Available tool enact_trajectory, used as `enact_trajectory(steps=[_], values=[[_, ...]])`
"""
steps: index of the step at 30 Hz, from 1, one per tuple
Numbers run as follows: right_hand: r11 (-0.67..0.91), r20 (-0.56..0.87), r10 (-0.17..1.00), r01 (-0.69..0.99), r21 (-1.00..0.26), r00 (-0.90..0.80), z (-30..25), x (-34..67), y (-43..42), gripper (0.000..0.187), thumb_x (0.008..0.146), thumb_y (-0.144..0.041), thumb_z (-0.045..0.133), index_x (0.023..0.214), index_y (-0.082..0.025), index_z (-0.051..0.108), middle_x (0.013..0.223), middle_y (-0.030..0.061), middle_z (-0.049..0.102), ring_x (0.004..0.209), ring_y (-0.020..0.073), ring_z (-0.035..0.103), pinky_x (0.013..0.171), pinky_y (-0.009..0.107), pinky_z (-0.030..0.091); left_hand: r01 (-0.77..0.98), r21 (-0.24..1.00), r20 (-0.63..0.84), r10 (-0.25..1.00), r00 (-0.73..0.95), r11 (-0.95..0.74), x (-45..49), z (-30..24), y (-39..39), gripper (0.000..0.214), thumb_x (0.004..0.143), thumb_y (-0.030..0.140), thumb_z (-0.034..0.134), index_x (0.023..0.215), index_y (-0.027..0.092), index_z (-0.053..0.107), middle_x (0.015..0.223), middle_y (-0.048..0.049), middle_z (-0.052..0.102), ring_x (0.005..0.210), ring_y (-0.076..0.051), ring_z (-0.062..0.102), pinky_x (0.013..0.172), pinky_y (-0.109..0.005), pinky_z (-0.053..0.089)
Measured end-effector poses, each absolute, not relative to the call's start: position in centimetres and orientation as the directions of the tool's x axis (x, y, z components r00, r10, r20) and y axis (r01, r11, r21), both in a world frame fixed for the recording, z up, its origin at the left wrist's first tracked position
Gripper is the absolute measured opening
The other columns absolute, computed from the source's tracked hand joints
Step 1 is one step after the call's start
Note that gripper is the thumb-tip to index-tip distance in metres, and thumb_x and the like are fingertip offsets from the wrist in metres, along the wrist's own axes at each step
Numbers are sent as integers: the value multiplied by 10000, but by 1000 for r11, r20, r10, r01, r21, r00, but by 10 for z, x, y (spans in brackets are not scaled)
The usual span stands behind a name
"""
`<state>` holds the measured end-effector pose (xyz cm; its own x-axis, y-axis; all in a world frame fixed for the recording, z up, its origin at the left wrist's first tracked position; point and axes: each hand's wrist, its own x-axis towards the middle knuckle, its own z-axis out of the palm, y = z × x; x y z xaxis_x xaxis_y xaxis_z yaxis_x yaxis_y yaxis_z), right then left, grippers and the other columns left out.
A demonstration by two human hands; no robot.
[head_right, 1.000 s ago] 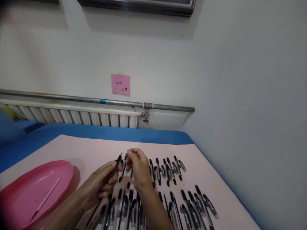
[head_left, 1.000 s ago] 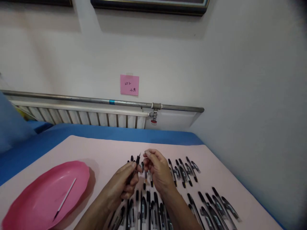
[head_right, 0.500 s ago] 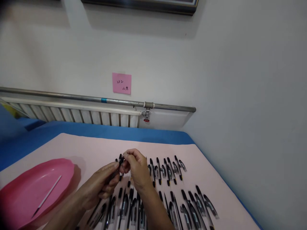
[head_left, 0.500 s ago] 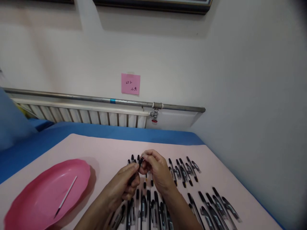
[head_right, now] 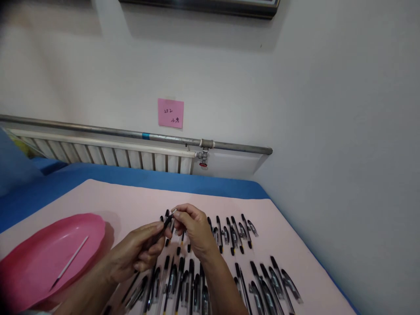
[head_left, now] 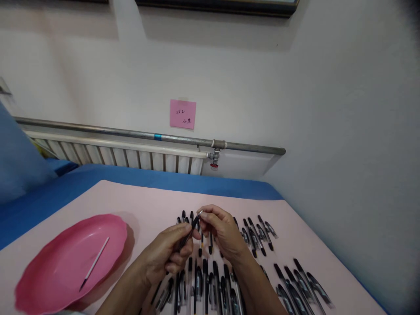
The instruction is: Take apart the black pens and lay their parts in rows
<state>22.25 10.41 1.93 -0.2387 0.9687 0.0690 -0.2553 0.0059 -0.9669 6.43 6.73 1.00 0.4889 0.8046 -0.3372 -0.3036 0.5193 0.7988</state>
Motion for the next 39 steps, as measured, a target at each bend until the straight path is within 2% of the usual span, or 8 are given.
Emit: enact_trajectory(steps=[17, 23, 31, 36, 39], values=[[-28, 43, 949, -217, -976, -313, 21, 225, 103, 172, 687, -311, 665, 724, -144, 648, 500, -28, 541, 459, 84, 454, 476, 223, 356, -299, 816, -310, 811, 496, 495, 62, 9, 67, 293, 804, 473, 505, 853, 186, 544, 508, 92, 369, 348, -6, 154, 331, -148, 43], [6, 63, 955, -193, -981, -290, 22, 222, 102, 169, 688, -316, 669, 704, -151, 633, 496, -31, 540, 460, 84, 447, 481, 224, 353, -280, 840, -304, 830, 467, 465, 63, 10, 67, 302, 808, 487, 494, 847, 191, 535, 512, 94, 359, 353, -7, 150, 339, -148, 43], [-2, 48, 977, -238, -971, -207, 15, 211, 101, 213, 698, -338, 662, 646, -169, 544, 484, -44, 514, 449, 85, 449, 455, 217, 324, -171, 907, -309, 883, 353, 385, 68, 15, 66, 322, 828, 523, 436, 842, 210, 511, 526, 96, 345, 353, -12, 165, 349, -159, 52], [-34, 36, 975, -309, -950, -218, 17, 208, 100, 247, 678, -340, 683, 837, -156, 641, 522, -45, 526, 468, 90, 477, 496, 233, 350, -172, 907, -308, 883, 354, 385, 68, 14, 66, 328, 824, 532, 431, 839, 212, 501, 528, 99, 345, 353, -13, 165, 354, -160, 61], [-40, 21, 981, -303, -952, -195, 17, 207, 100, 219, 658, -340, 703, 734, -143, 647, 491, -40, 514, 458, 91, 470, 493, 235, 346, -157, 911, -304, 880, 364, 380, 69, 14, 66, 327, 821, 533, 438, 844, 214, 503, 527, 101, 348, 348, -10, 172, 355, -157, 67]])
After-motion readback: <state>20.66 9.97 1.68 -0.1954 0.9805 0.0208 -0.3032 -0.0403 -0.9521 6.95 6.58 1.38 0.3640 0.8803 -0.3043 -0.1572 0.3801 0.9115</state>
